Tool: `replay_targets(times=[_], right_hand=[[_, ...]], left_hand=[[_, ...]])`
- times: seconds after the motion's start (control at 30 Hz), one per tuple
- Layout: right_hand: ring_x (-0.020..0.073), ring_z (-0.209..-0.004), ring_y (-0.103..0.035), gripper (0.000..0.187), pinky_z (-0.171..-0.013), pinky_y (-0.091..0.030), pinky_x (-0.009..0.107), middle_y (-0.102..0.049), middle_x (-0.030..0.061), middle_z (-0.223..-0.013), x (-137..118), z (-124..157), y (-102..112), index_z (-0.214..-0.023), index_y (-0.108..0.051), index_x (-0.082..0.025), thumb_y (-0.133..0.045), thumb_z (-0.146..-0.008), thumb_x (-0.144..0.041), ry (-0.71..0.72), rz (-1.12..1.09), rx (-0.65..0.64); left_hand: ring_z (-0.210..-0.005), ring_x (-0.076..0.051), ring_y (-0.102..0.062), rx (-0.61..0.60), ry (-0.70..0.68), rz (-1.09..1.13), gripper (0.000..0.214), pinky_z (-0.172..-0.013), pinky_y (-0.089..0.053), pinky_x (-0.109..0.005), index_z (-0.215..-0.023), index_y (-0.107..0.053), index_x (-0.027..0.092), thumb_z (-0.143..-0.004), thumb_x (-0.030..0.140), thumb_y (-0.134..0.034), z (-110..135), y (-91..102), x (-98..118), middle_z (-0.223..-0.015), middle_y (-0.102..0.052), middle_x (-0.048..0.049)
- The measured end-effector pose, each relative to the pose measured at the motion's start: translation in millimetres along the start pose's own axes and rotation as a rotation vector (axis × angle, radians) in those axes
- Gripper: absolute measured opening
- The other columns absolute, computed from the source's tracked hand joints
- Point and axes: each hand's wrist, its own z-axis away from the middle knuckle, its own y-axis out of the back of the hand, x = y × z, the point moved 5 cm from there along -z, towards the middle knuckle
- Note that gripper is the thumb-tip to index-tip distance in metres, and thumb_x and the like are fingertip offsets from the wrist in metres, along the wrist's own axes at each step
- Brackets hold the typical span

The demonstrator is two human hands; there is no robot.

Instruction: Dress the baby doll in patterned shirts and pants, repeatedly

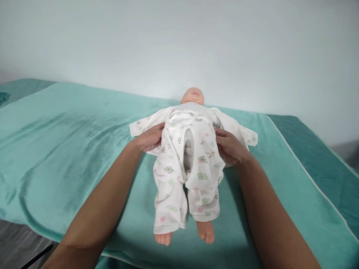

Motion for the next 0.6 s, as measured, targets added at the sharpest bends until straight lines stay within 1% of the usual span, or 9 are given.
replay_targets(times=[0.07, 0.2, 0.3, 0.4, 0.5, 0.6], right_hand=[[0.0171, -0.067, -0.062, 0.03, -0.064, -0.054, 0.032, -0.068, -0.001, -0.072, 1.7, -1.0, -2.8, -0.08, -0.069, -0.024, -0.087, -0.065, -0.044, -0.038, -0.035, -0.034], [0.0139, -0.061, -0.055, 0.031, -0.061, -0.05, 0.03, -0.063, -0.0034, -0.069, 2.9, -2.1, -5.5, -0.077, -0.064, -0.024, -0.087, -0.064, -0.04, -0.06, -0.082, -0.022], [0.0113, -0.056, -0.048, 0.032, -0.055, -0.043, 0.027, -0.056, -0.0059, -0.062, 3.2, -1.9, -7.0, -0.073, -0.059, -0.023, -0.085, -0.065, -0.04, -0.038, -0.09, 0.066], [0.0106, -0.053, -0.044, 0.035, -0.052, -0.038, 0.027, -0.052, -0.0065, -0.058, 3.0, -2.3, -6.5, -0.067, -0.055, -0.023, -0.083, -0.067, -0.044, 0.029, -0.024, 0.186], [0.0145, -0.058, -0.049, 0.032, -0.056, -0.043, 0.031, -0.055, -0.0047, -0.06, 4.2, -4.3, -4.7, -0.069, -0.057, -0.024, -0.08, -0.07, -0.046, 0.064, 0.07, 0.256], [0.0194, -0.067, -0.056, 0.03, -0.065, -0.049, 0.037, -0.063, -0.0009, -0.068, 5.1, -8.0, -1.9, -0.074, -0.06, -0.025, -0.079, -0.071, -0.047, 0.055, 0.109, 0.272]], left_hand=[[-0.084, -0.022, -0.073, 0.019, -0.03, 0.006, 0.03, -0.066, -0.058, -0.031, -0.101, -0.071, 0.026, -0.072, 0.02, -0.077, 1.0, -1.4, 1.9, -0.089, -0.075, -0.0055], [-0.074, -0.02, -0.071, 0.082, -0.107, 0.013, 0.03, -0.061, -0.057, -0.029, -0.098, -0.073, 0.025, -0.07, 0.02, -0.081, -0.1, -1.8, 3.7, -0.084, -0.075, -0.0054], [-0.077, -0.02, -0.071, 0.053, -0.075, 0.045, 0.032, -0.063, -0.058, -0.029, -0.102, -0.071, 0.025, -0.071, 0.024, -0.082, -3.1, -4.4, -0.7, -0.087, -0.074, -0.0048], [-0.079, -0.02, -0.071, 0.051, -0.077, 0.098, 0.032, -0.066, -0.059, -0.03, -0.105, -0.07, 0.023, -0.076, 0.03, -0.08, -5.6, -5.1, -3.5, -0.087, -0.074, -0.005], [-0.079, -0.02, -0.07, 0.093, -0.094, 0.159, 0.029, -0.068, -0.059, -0.033, -0.101, -0.069, 0.021, -0.08, 0.038, -0.077, -7.9, -5.0, -5.1, -0.083, -0.072, -0.0049], [-0.083, -0.023, -0.072, 0.117, -0.081, 0.215, 0.026, -0.073, -0.062, -0.037, -0.096, -0.07, 0.019, -0.084, 0.042, -0.071, -9.6, -8.4, -6.2, -0.082, -0.073, -0.0062]])
